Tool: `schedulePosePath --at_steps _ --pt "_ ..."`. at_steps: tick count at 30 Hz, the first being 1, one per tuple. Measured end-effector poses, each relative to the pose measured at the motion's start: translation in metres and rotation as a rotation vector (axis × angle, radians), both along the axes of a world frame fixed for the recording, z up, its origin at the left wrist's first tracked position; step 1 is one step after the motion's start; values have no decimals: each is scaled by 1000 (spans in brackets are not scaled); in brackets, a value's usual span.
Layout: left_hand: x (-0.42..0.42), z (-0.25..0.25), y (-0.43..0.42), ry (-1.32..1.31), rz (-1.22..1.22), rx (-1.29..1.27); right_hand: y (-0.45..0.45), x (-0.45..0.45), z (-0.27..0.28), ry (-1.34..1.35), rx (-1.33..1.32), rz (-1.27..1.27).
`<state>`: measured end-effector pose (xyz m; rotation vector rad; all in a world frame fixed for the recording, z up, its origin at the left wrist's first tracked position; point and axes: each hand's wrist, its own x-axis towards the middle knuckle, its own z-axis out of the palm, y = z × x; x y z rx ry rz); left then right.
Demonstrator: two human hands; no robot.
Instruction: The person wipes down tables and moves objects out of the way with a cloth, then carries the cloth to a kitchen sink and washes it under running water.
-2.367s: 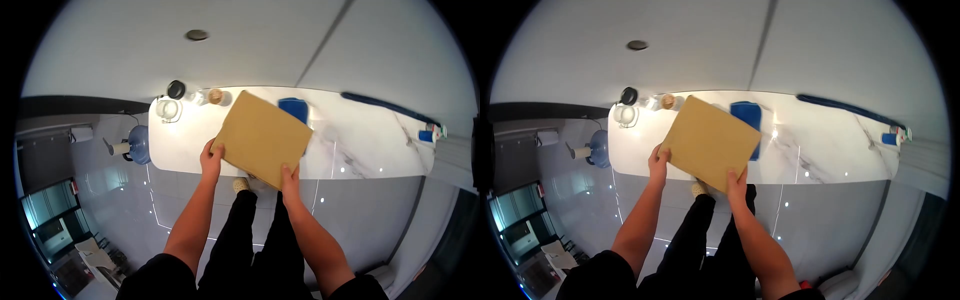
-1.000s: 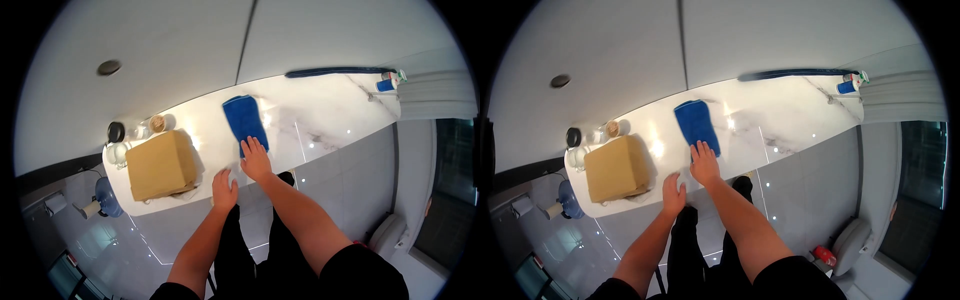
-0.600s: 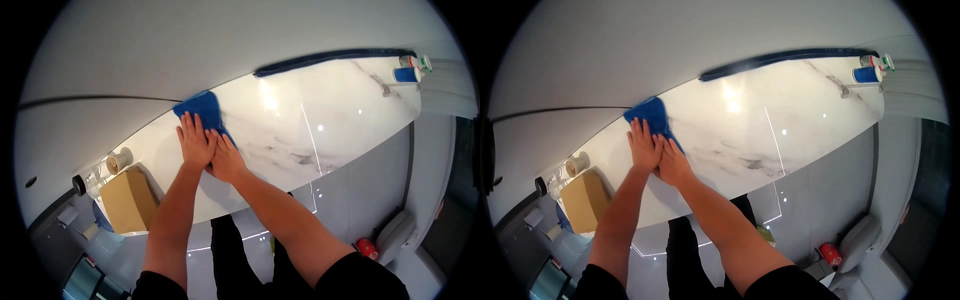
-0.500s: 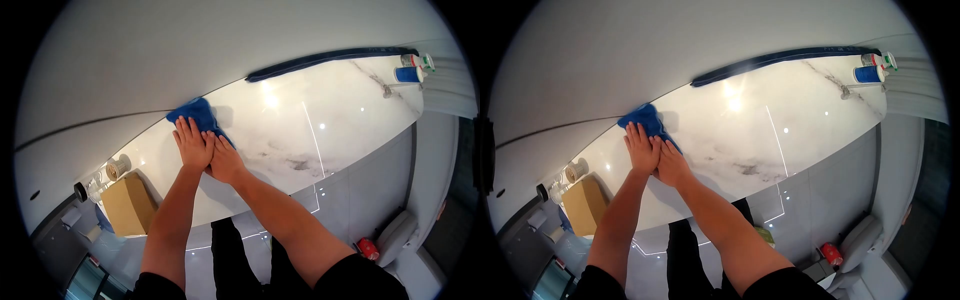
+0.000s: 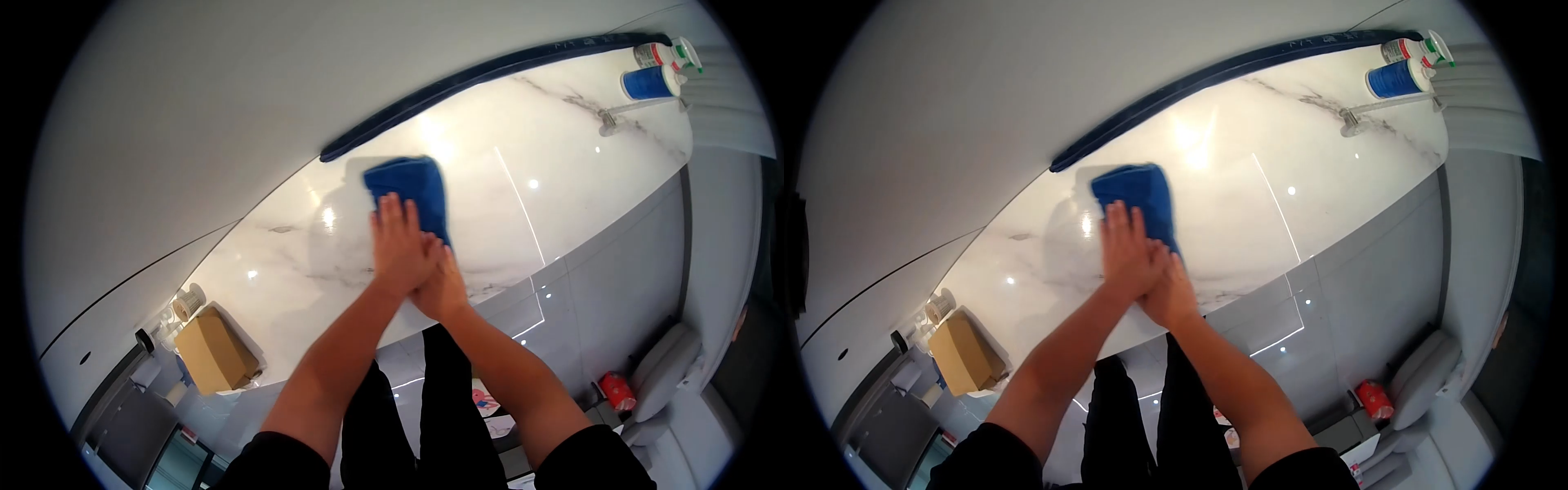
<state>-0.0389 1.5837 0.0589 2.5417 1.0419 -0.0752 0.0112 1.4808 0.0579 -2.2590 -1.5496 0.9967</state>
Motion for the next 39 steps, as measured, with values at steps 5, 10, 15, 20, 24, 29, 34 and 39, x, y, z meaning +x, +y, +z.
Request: schedulePosePath --at_steps 5,10,15,20,24,29,34,39 --pt "68 -4 -74 -118 -226 -114 -91 42 -4 -102 -41 -195" --pt "117 7 -129 -201 -250 -185 -128 89 27 -88 55 -207" --pt "108 16 -107 -308 -171 -215 -111 122 6 -142 214 -234" --pt "51 0 -91 -362 -238 -196 -75 105 -41 -634 49 -194" --pt "12 7 -84 -280 -246 -194 -56 91 -34 -594 151 -139" --pt "-76 6 -68 -296 -21 -131 2 13 -22 -503 212 185" --pt "-215 12 -77 -224 216 -127 41 -118 -9 -345 216 558" --pt "-343 21 -123 -148 470 -126 46 -256 -4 -171 384 933"
